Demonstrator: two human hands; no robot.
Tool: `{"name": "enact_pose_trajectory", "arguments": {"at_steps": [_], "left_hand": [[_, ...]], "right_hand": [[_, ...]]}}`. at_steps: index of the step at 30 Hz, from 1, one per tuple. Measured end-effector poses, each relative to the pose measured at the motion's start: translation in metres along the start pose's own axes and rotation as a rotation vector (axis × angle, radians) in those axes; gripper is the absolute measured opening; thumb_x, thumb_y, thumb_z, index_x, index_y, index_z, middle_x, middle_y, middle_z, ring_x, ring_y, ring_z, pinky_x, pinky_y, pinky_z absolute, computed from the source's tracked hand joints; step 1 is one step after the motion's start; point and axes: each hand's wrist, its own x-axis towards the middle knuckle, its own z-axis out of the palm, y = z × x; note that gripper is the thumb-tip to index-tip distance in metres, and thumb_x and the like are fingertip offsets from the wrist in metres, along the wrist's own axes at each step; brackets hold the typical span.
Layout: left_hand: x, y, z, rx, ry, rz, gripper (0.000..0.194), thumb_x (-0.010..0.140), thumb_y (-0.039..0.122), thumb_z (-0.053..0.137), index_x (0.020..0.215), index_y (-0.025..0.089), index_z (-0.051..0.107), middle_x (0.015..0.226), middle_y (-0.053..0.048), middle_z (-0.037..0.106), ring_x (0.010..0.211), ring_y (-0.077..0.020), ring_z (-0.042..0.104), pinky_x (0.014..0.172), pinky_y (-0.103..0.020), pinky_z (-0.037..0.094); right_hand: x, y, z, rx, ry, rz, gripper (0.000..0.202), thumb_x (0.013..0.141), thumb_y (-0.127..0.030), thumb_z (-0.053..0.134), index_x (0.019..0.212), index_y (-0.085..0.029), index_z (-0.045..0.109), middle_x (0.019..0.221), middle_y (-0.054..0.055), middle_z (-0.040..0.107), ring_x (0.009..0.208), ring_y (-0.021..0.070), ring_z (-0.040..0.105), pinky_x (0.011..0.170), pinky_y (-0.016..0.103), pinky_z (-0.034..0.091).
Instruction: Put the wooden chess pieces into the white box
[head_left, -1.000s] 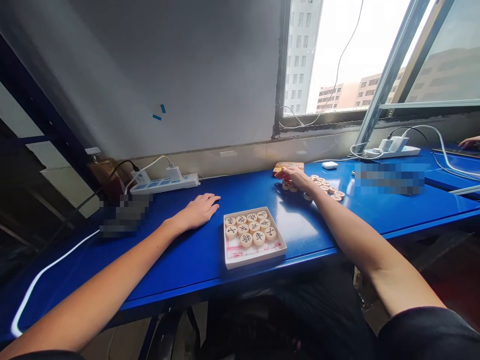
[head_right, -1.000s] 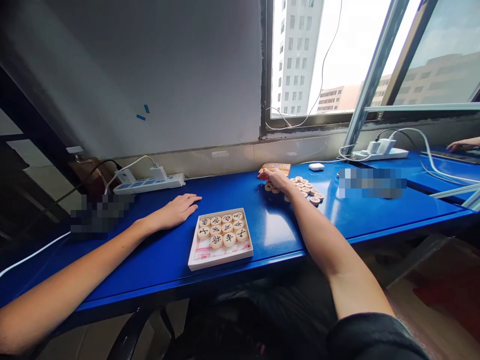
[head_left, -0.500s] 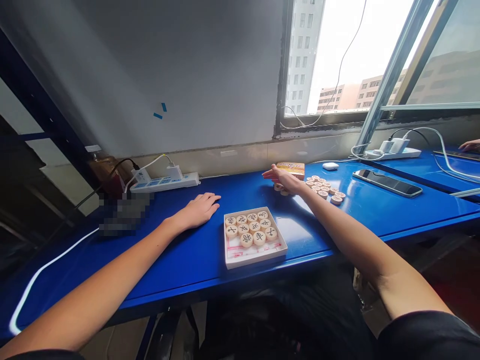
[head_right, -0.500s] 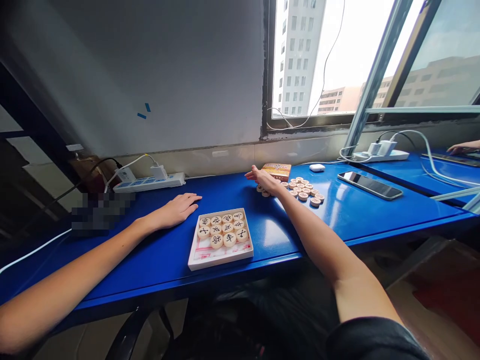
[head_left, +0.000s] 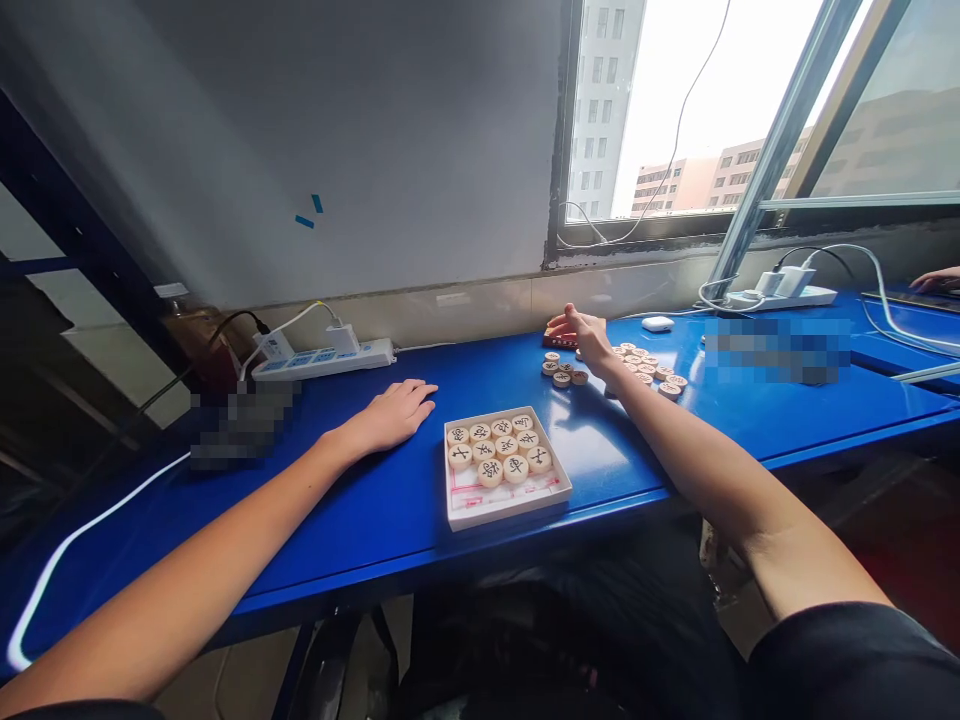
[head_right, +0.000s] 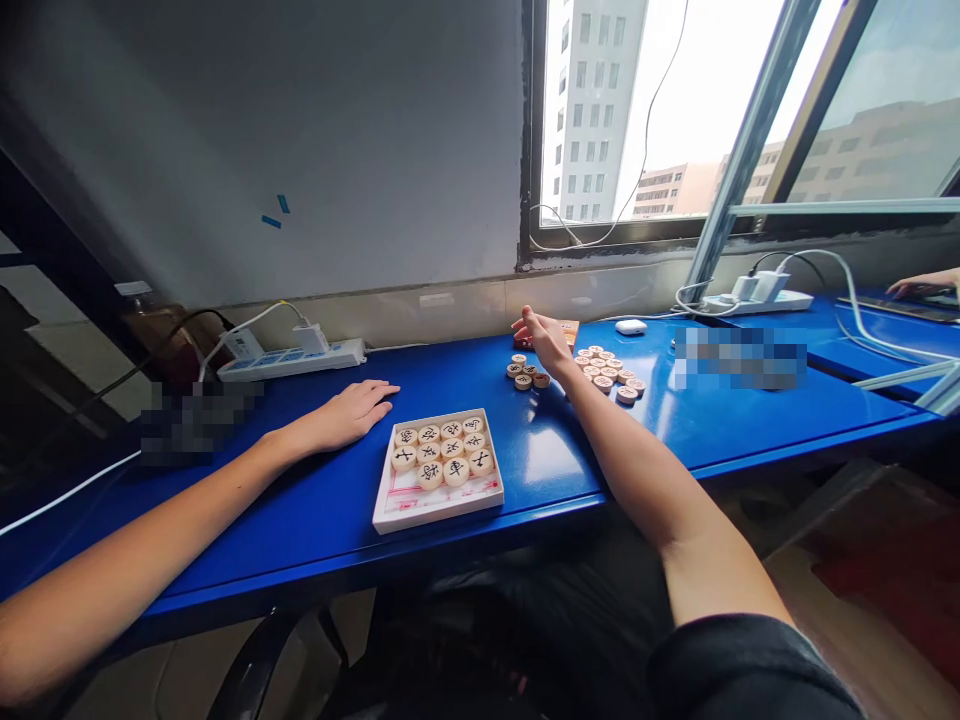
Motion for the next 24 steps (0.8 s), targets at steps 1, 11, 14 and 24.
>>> {"name": "enact_pose_trajectory", "arguments": {"at_steps": [1,11,14,24], "left_hand": [[0.0,0.0,0.0,0.001,-0.002,0.001,0.058,0.092,0.041,0.023,0.141,0.015,0.04,0.142,-0.011,0.042,0.129,-0.0275,0.039,0.107,-0.043,0.031],[0.0,-0.001,0.0,0.008,-0.002,0.012,0.059,0.092,0.042,0.022,0.14,0.014,0.041,0.142,-0.012,0.043,0.129,-0.0276,0.039,0.107,-0.043,0.031],[0.0,-0.002,0.001,-0.002,0.008,0.015,0.059,0.092,0.043,0.022,0.14,0.015,0.041,0.141,-0.011,0.043,0.129,-0.0268,0.039,0.108,-0.042,0.031],[0.003,-0.006,0.005,-0.013,0.029,0.007,0.058,0.092,0.044,0.022,0.141,0.018,0.041,0.141,-0.009,0.044,0.128,-0.0267,0.04,0.108,-0.042,0.031]], "right_hand": [[0.0,-0.003,0.003,-0.032,-0.011,-0.036,0.055,0.082,-0.069,0.04,0.078,-0.019,0.063,0.076,0.007,0.066,0.078,0.0217,0.063,0.076,0.036,0.049],[0.0,0.006,0.028,-0.263,0.305,-0.008,0.062,0.091,-0.065,0.012,0.088,-0.022,0.056,0.085,0.009,0.061,0.085,0.023,0.057,0.079,0.037,0.044],[0.005,0.012,0.016,-0.484,0.404,-0.083,0.06,0.091,-0.064,0.016,0.091,-0.02,0.056,0.098,0.013,0.061,0.1,0.0289,0.05,0.09,0.046,0.037],[0.005,0.013,-0.013,-0.432,0.613,-0.219,0.061,0.088,-0.068,0.022,0.092,-0.017,0.055,0.082,0.011,0.057,0.095,0.0274,0.049,0.085,0.043,0.039]]}}
